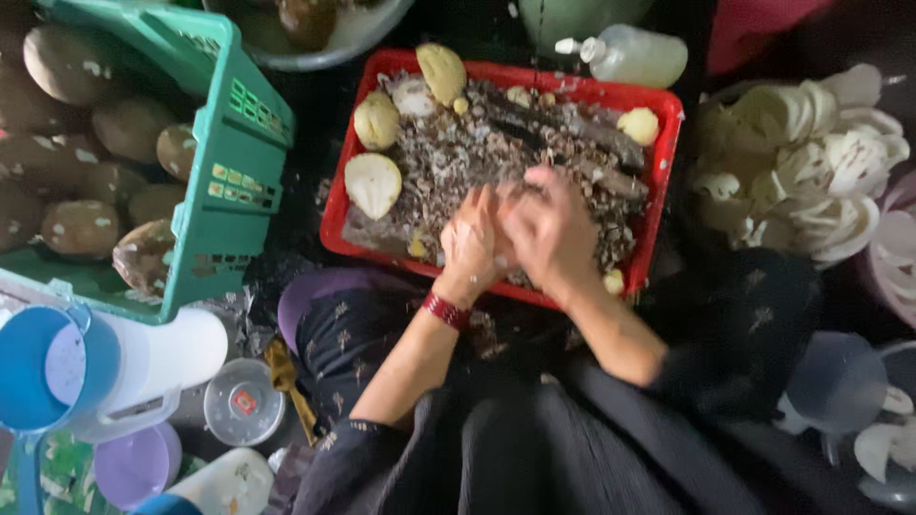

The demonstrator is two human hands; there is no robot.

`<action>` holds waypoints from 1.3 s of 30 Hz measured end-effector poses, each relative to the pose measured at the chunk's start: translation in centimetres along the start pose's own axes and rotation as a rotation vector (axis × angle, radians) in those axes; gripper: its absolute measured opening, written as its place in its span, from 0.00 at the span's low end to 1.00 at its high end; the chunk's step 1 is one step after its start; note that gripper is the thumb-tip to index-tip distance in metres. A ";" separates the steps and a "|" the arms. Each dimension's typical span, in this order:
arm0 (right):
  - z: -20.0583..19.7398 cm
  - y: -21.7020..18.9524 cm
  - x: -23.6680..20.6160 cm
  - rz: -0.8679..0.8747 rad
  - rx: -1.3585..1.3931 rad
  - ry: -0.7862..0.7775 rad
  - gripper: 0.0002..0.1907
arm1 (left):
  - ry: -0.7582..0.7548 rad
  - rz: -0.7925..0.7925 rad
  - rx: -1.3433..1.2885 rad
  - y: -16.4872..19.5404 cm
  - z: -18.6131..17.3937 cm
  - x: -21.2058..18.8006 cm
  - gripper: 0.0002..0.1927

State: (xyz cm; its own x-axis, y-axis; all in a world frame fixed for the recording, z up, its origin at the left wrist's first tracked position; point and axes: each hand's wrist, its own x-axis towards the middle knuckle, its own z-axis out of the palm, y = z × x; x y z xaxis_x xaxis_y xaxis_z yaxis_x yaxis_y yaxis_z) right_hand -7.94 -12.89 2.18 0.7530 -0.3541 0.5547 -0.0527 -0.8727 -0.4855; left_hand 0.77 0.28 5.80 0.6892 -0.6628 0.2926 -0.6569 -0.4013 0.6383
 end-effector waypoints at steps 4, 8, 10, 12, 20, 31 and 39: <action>4.0 5.7 1.5 0.878 0.826 -0.360 0.17 | -0.098 -0.154 0.059 1.6 -0.7 0.0 0.49; 3.5 6.6 2.3 0.933 1.083 -0.310 0.14 | 0.016 -0.024 0.060 2.7 -1.2 -0.3 0.51; 1.2 4.6 0.7 0.811 0.929 -0.295 0.14 | 0.005 -0.076 0.036 2.5 -1.1 -0.8 0.54; -0.1 2.3 -0.1 0.547 0.375 -0.243 0.18 | 0.007 -0.199 0.001 1.5 -0.9 -0.6 0.57; 0.6 2.3 3.4 0.736 0.627 -0.422 0.14 | -0.173 -0.131 -0.102 0.5 -0.5 0.3 0.46; -0.1 1.4 2.7 0.771 0.869 -0.334 0.17 | -0.124 -0.096 -0.096 0.9 -1.3 0.7 0.51; -0.6 2.0 3.4 0.490 0.348 -0.355 0.18 | -0.148 -0.165 -0.053 0.9 -1.0 0.6 0.45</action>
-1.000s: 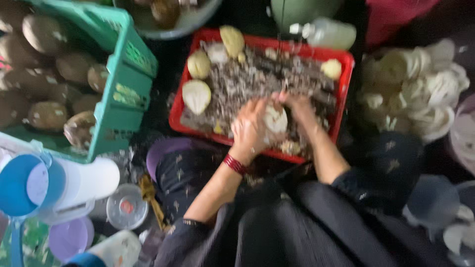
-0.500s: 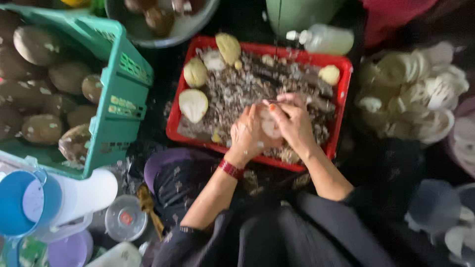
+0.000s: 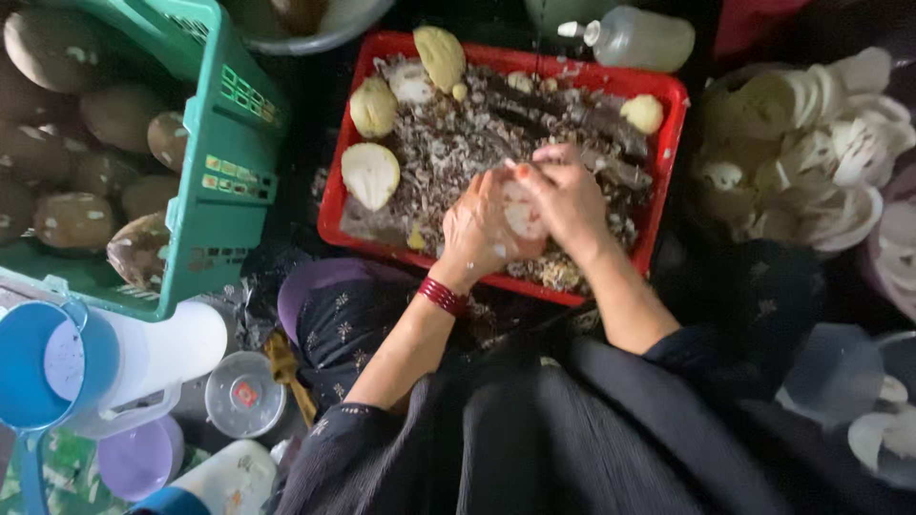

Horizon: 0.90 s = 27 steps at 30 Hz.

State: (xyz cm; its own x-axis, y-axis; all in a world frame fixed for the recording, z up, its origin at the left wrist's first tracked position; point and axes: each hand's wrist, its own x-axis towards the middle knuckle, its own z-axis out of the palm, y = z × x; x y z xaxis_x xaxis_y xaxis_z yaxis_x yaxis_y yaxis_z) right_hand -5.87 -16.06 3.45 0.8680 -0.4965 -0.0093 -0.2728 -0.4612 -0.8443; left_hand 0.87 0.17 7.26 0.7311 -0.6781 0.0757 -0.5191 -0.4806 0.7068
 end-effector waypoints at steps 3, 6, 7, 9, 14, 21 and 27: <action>-0.3 -0.6 0.4 0.616 0.389 -0.298 0.16 | 0.087 0.152 -0.037 0.0 0.1 -0.3 0.50; 0.3 -0.3 -0.5 -0.266 -0.063 0.143 0.16 | 0.112 0.073 -0.059 0.0 0.2 -0.3 0.48; 0.7 0.0 -1.4 -0.260 -0.049 0.200 0.15 | 0.071 0.021 -0.040 0.0 0.3 -0.2 0.46; 1.5 0.8 -2.9 -0.243 -0.035 0.299 0.15 | -0.011 -0.095 -0.017 0.0 0.2 -0.1 0.43; 2.4 3.5 -2.8 0.336 0.799 0.057 0.18 | 0.085 0.110 -0.064 0.4 -0.3 -0.9 0.45; 0.7 3.7 -1.6 0.304 1.400 -0.204 0.25 | 0.267 0.176 -0.083 0.9 0.2 -3.0 0.47; -1.2 -2.7 -3.2 0.091 0.382 0.154 0.22 | 0.212 -0.049 -0.242 -0.5 1.3 -2.1 0.63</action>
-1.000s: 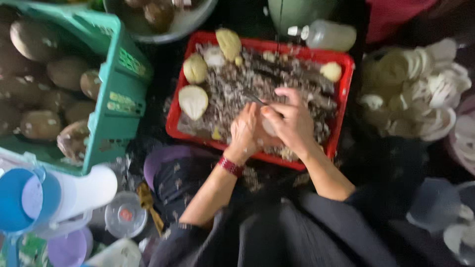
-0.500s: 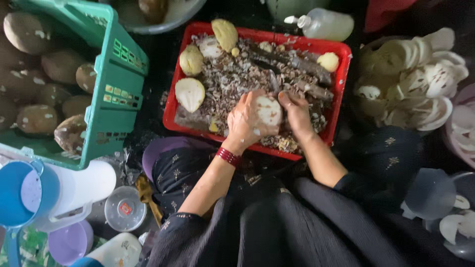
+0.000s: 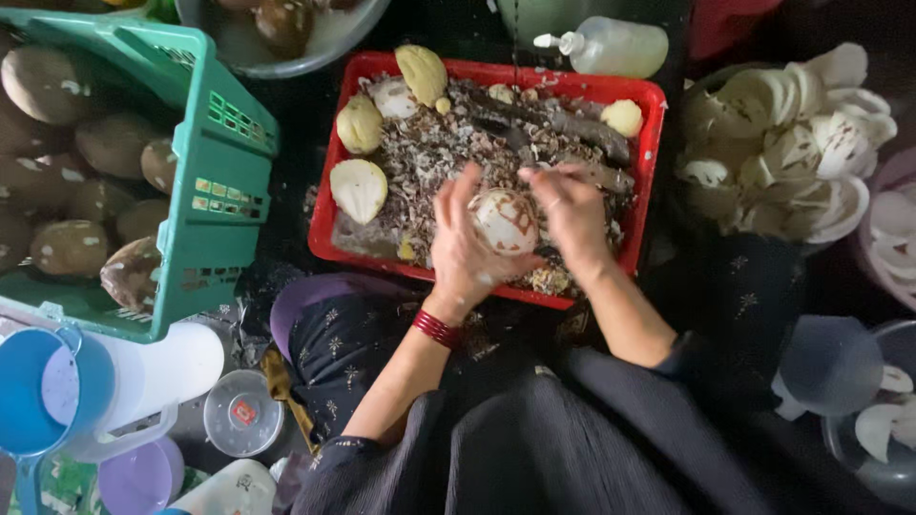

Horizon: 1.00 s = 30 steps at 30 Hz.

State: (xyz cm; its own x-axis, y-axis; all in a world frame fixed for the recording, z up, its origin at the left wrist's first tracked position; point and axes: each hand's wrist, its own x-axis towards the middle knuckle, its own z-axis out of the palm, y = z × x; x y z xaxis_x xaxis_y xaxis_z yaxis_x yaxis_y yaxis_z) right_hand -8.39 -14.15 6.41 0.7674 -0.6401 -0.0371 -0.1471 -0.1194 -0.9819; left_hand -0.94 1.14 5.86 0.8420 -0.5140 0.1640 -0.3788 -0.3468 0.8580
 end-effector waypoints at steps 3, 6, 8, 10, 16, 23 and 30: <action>1.4 -1.2 -1.7 -0.744 -0.600 0.101 0.19 | -0.072 0.290 0.267 -1.0 -0.1 0.8 0.30; 2.2 -0.2 -1.0 -0.437 -0.368 0.101 0.12 | -0.119 0.059 0.143 -1.6 0.4 1.1 0.43; 2.2 0.4 -0.4 -0.004 -0.142 0.014 0.16 | -0.106 0.066 0.181 -2.0 1.0 1.1 0.46; 2.0 0.6 -0.6 -0.030 -0.166 0.030 0.16 | -0.122 0.051 0.204 -2.4 1.6 1.1 0.45; 1.3 -0.6 -0.8 -0.389 -0.415 0.058 0.15 | -0.079 0.132 0.265 -3.0 1.7 1.1 0.48; 1.9 -0.6 0.4 -0.420 -0.556 0.125 0.17 | -0.039 0.121 0.258 -0.4 1.6 0.8 0.42; 0.6 2.6 1.1 0.334 -0.119 -0.049 0.15 | 0.000 0.165 0.286 2.1 -0.2 -0.2 0.56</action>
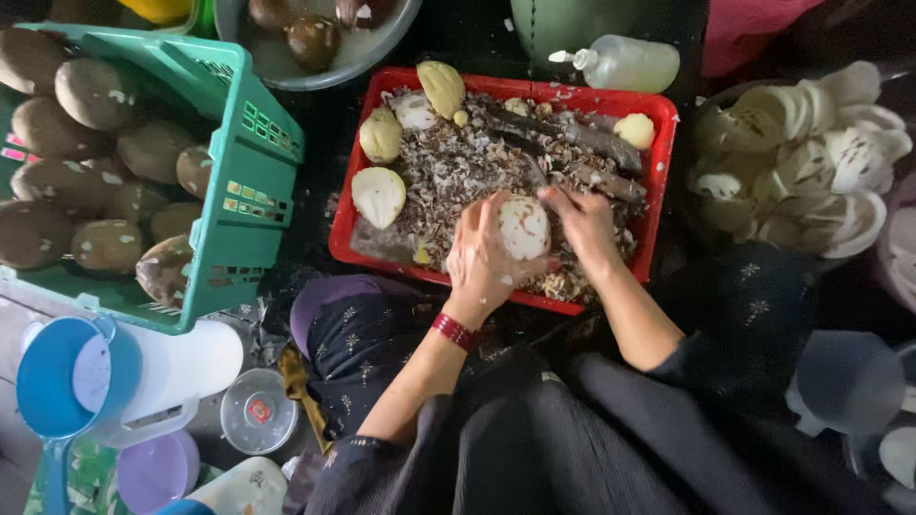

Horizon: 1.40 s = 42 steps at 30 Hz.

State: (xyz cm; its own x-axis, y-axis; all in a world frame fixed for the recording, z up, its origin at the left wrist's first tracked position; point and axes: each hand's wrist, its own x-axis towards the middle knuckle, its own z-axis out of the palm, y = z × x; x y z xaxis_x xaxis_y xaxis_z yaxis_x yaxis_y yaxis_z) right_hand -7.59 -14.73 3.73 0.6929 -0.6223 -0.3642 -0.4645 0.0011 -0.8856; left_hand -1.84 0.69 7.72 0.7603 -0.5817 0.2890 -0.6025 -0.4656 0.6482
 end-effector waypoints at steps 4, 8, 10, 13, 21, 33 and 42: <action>0.0 1.6 0.9 -0.230 0.495 0.059 0.16 | -0.067 -0.206 -0.177 0.2 -0.7 -1.0 0.54; 0.6 2.5 1.0 -0.196 0.514 0.108 0.16 | 0.061 -0.059 -0.342 -0.9 -0.1 -1.1 0.62; 0.7 2.7 1.2 -0.091 0.553 0.067 0.15 | 0.051 -0.011 -0.309 -1.5 0.4 -0.9 0.62; 0.4 2.6 1.8 0.051 0.653 -0.035 0.14 | 0.015 -0.014 -0.243 -1.6 0.6 -1.0 0.60; 0.0 0.7 -0.1 -0.176 0.500 -0.019 0.17 | -0.129 -0.236 -0.094 -0.1 -0.7 0.8 0.62; 1.1 0.5 -0.8 -0.617 -0.091 0.177 0.17 | 0.009 0.029 -0.120 -1.3 1.7 1.4 0.46; 0.8 -1.6 -1.2 -0.219 -0.172 0.016 0.17 | -0.078 -0.013 -0.085 -1.7 2.0 1.0 0.49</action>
State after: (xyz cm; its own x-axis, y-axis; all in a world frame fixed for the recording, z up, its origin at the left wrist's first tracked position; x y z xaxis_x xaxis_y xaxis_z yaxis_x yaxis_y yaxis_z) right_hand -7.28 -13.37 5.40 0.7789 -0.6054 -0.1638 -0.3925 -0.2669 -0.8802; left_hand -0.55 -0.46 5.50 0.7450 -0.6275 0.2264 -0.5672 -0.4172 0.7101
